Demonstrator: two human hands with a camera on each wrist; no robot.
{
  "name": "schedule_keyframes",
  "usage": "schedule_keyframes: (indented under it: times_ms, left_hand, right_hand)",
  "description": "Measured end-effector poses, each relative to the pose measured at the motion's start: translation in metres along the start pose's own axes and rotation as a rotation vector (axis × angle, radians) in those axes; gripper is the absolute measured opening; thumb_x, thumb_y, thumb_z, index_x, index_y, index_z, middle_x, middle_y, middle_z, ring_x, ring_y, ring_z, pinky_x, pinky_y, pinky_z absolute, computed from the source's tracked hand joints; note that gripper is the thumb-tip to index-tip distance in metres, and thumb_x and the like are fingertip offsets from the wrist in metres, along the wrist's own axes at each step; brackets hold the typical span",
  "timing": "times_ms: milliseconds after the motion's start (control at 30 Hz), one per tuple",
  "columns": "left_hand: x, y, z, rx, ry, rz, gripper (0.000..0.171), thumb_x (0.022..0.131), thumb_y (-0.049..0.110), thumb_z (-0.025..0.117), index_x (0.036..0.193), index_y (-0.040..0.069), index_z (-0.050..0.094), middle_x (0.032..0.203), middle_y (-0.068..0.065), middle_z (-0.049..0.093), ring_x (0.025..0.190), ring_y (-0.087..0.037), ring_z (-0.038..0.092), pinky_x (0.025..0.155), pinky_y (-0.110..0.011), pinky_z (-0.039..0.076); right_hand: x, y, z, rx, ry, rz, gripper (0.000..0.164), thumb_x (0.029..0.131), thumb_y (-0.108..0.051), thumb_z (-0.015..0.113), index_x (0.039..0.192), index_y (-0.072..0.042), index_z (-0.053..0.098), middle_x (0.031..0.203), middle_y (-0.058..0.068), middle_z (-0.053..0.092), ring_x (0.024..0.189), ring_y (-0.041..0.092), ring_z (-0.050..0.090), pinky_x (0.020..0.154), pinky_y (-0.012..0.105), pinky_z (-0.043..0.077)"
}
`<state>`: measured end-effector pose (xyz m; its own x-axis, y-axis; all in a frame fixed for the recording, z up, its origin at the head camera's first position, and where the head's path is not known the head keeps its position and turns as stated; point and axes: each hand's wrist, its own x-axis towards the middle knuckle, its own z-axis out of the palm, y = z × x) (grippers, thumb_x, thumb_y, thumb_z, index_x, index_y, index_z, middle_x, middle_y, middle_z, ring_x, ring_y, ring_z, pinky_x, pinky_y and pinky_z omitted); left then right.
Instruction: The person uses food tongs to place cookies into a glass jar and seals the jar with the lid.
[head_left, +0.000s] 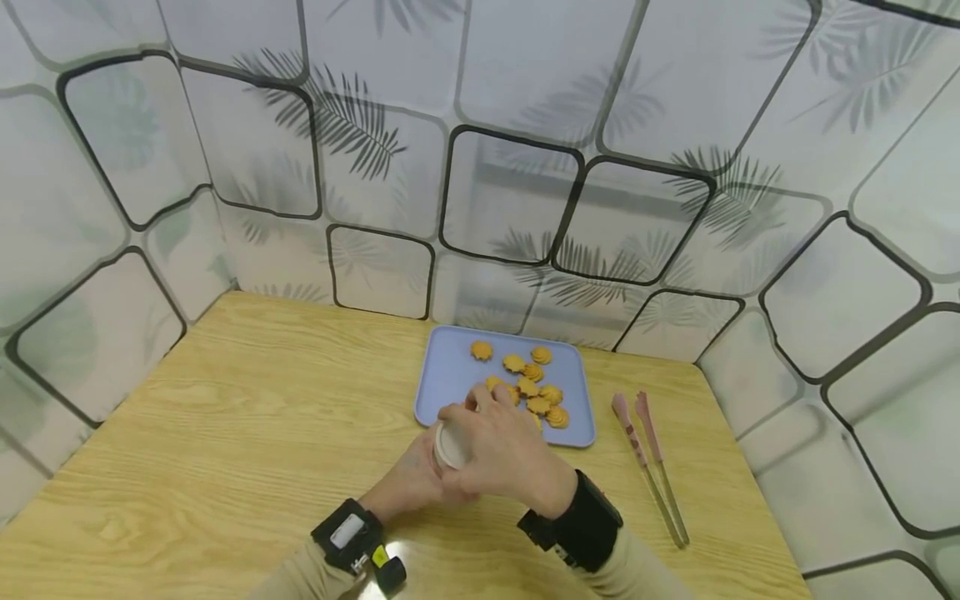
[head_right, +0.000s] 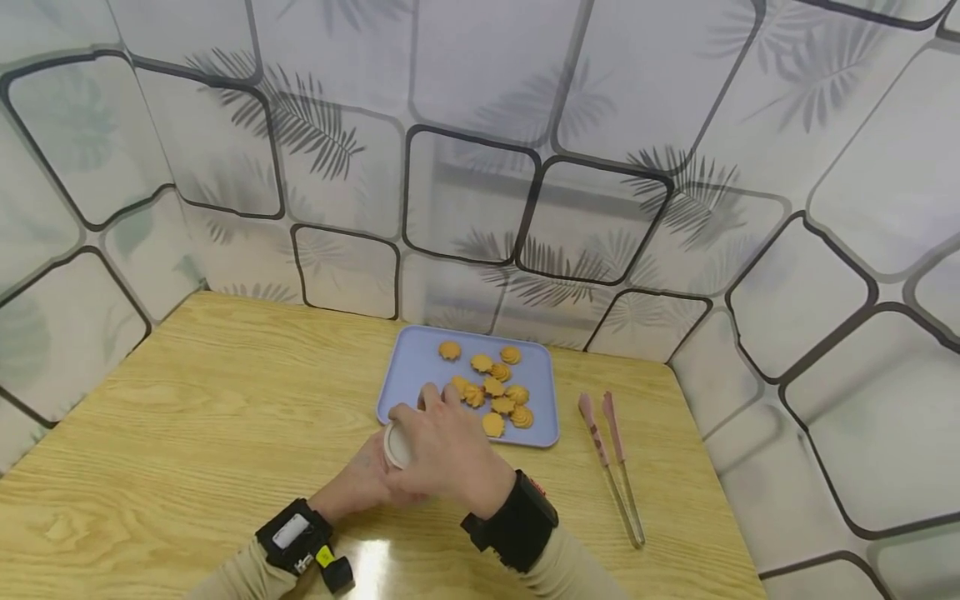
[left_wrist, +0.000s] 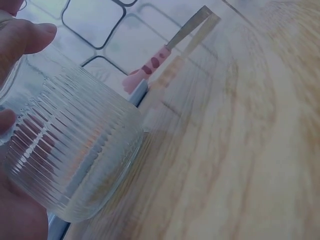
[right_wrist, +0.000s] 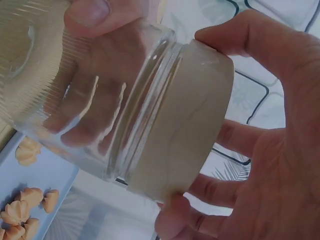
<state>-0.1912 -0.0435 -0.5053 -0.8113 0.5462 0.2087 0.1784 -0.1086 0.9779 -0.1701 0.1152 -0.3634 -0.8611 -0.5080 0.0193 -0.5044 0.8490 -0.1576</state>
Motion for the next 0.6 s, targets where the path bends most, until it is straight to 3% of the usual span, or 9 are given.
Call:
schedule_keyframes:
  times_ms: [167, 400, 600]
  left_hand:
    - [-0.001, -0.002, -0.001, 0.018, -0.004, 0.008, 0.104, 0.07, 0.009, 0.087, 0.156, 0.005, 0.028, 0.147, -0.02, 0.048, 0.128, -0.027, 0.055, 0.106, -0.029, 0.047]
    - [-0.001, -0.001, -0.002, 0.055, 0.008, 0.02, 0.084, 0.069, 0.009, 0.087, 0.142, 0.001, 0.046, 0.132, -0.018, 0.06, 0.115, -0.017, 0.061, 0.1, -0.03, 0.05]
    - [0.0, -0.002, 0.0, 0.065, 0.042, -0.006, 0.092, 0.065, 0.004, 0.088, 0.145, -0.002, 0.042, 0.133, -0.019, 0.06, 0.115, -0.015, 0.059, 0.102, -0.027, 0.047]
  right_hand:
    - [0.002, 0.004, 0.0, 0.018, -0.026, -0.055, 0.061, 0.071, -0.048, 0.079, 0.129, -0.032, 0.067, 0.119, 0.001, 0.056, 0.103, 0.022, 0.048, 0.057, 0.032, 0.05]
    - [0.004, 0.009, -0.006, 0.058, -0.05, -0.149, 0.066, 0.065, -0.045, 0.087, 0.127, -0.031, 0.069, 0.123, -0.002, 0.058, 0.104, 0.019, 0.048, 0.064, 0.028, 0.051]
    - [0.005, 0.012, -0.009, 0.081, -0.044, -0.237, 0.065, 0.061, -0.034, 0.091, 0.122, -0.027, 0.073, 0.125, 0.0, 0.061, 0.104, 0.02, 0.049, 0.076, 0.029, 0.051]
